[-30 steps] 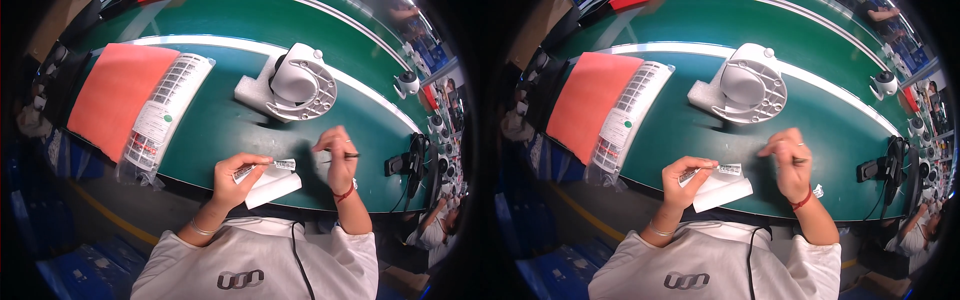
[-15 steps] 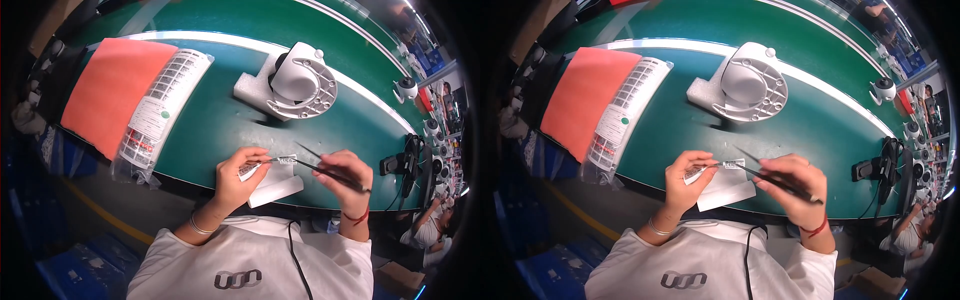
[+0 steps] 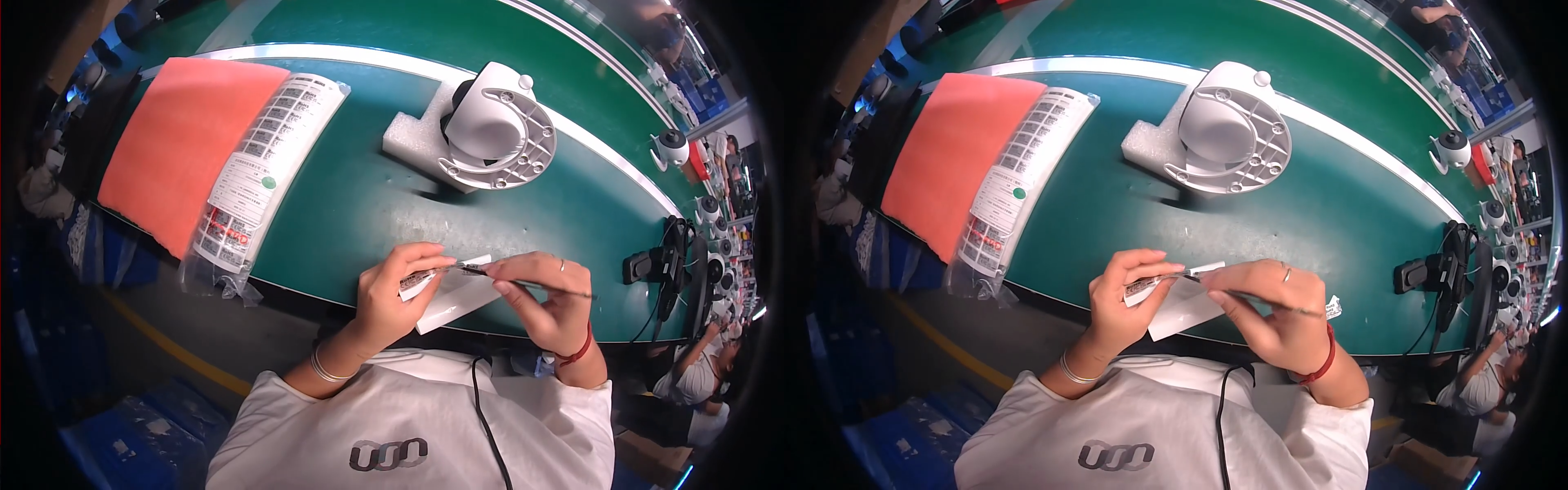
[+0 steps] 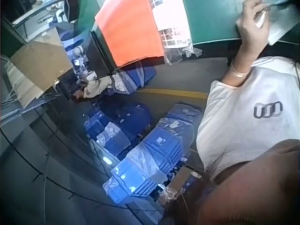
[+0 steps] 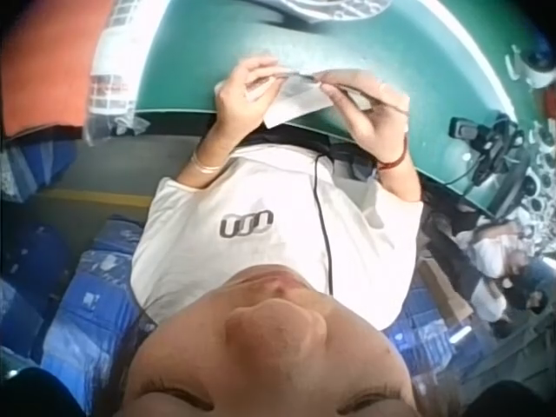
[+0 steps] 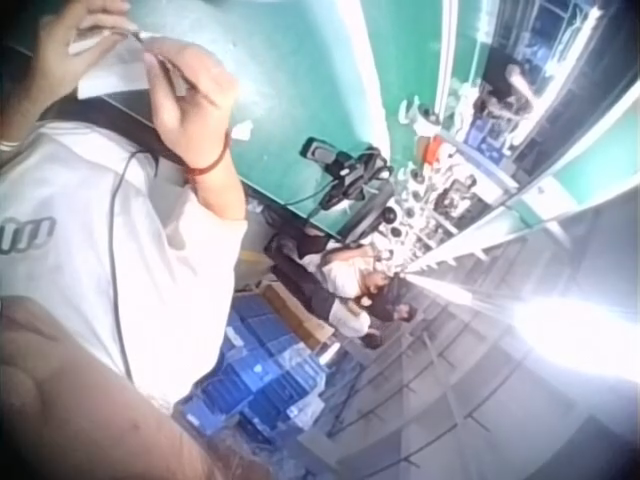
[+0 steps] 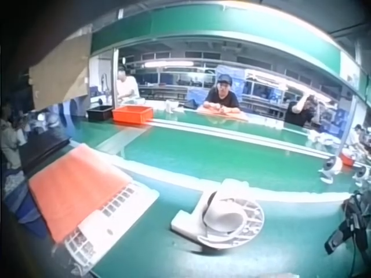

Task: Applying product identification labels to small white surveillance cameras using tweezers on an assembly line.

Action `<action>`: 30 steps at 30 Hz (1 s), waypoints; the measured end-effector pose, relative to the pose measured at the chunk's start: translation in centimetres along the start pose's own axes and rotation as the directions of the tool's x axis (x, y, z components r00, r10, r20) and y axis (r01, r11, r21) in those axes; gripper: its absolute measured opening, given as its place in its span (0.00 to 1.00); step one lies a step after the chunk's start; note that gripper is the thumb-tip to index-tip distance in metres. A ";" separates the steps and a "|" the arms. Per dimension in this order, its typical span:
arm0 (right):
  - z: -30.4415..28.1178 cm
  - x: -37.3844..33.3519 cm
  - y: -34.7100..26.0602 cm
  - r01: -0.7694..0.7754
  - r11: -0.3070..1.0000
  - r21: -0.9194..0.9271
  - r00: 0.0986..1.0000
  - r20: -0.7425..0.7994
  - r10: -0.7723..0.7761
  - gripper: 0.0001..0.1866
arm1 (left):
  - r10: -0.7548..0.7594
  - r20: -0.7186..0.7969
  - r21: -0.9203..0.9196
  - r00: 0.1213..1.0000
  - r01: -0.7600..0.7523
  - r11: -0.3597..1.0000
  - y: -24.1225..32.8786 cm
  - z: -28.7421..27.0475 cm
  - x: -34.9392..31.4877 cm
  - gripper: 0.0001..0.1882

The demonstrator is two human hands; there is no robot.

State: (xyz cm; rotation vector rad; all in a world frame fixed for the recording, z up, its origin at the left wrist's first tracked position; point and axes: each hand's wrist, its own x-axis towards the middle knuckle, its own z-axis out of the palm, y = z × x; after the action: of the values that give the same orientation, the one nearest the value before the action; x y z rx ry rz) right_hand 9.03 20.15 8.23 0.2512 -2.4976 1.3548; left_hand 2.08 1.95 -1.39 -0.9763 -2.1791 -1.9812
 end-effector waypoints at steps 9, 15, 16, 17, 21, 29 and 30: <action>0.0 0.3 0.9 -0.224 0.961 0.161 0.963 -0.114 0.243 0.05 | -0.158 0.050 -0.092 0.986 0.162 0.983 0.8 -0.2 0.6 0.21; -0.9 1.1 2.1 0.335 0.885 -0.323 0.905 -0.152 -0.398 0.16 | -0.179 0.109 -0.139 0.978 0.193 0.971 0.7 -0.3 0.8 0.20; -0.6 1.2 2.4 0.371 0.850 -0.374 0.890 -0.119 -0.441 0.13 | -0.179 0.115 -0.109 0.977 0.192 0.975 0.6 -0.4 0.7 0.19; -0.4 1.3 2.8 0.405 0.810 -0.423 0.873 -0.084 -0.480 0.11 | -0.179 0.122 -0.080 0.976 0.190 0.979 0.6 -0.5 0.7 0.18; -0.2 1.6 5.8 0.430 0.765 -0.480 0.844 -0.087 -0.530 0.12 | -0.160 0.135 -0.065 0.978 0.169 0.983 0.6 -0.4 0.8 0.16; -0.1 2.3 7.6 0.385 0.812 -0.438 0.854 -0.165 -0.494 0.15 | -0.176 0.133 -0.044 0.975 0.183 0.982 0.8 -0.3 1.0 0.15; -0.2 2.3 7.8 0.384 0.816 -0.432 0.854 -0.170 -0.492 0.15 | -0.176 0.135 -0.044 0.975 0.183 0.982 0.8 -0.3 1.0 0.15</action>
State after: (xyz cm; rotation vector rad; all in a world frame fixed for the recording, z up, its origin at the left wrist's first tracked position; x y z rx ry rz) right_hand 4.63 24.48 2.94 0.4851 -2.2159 0.6447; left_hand 1.55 2.04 -0.18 -0.9746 -2.3712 -2.1226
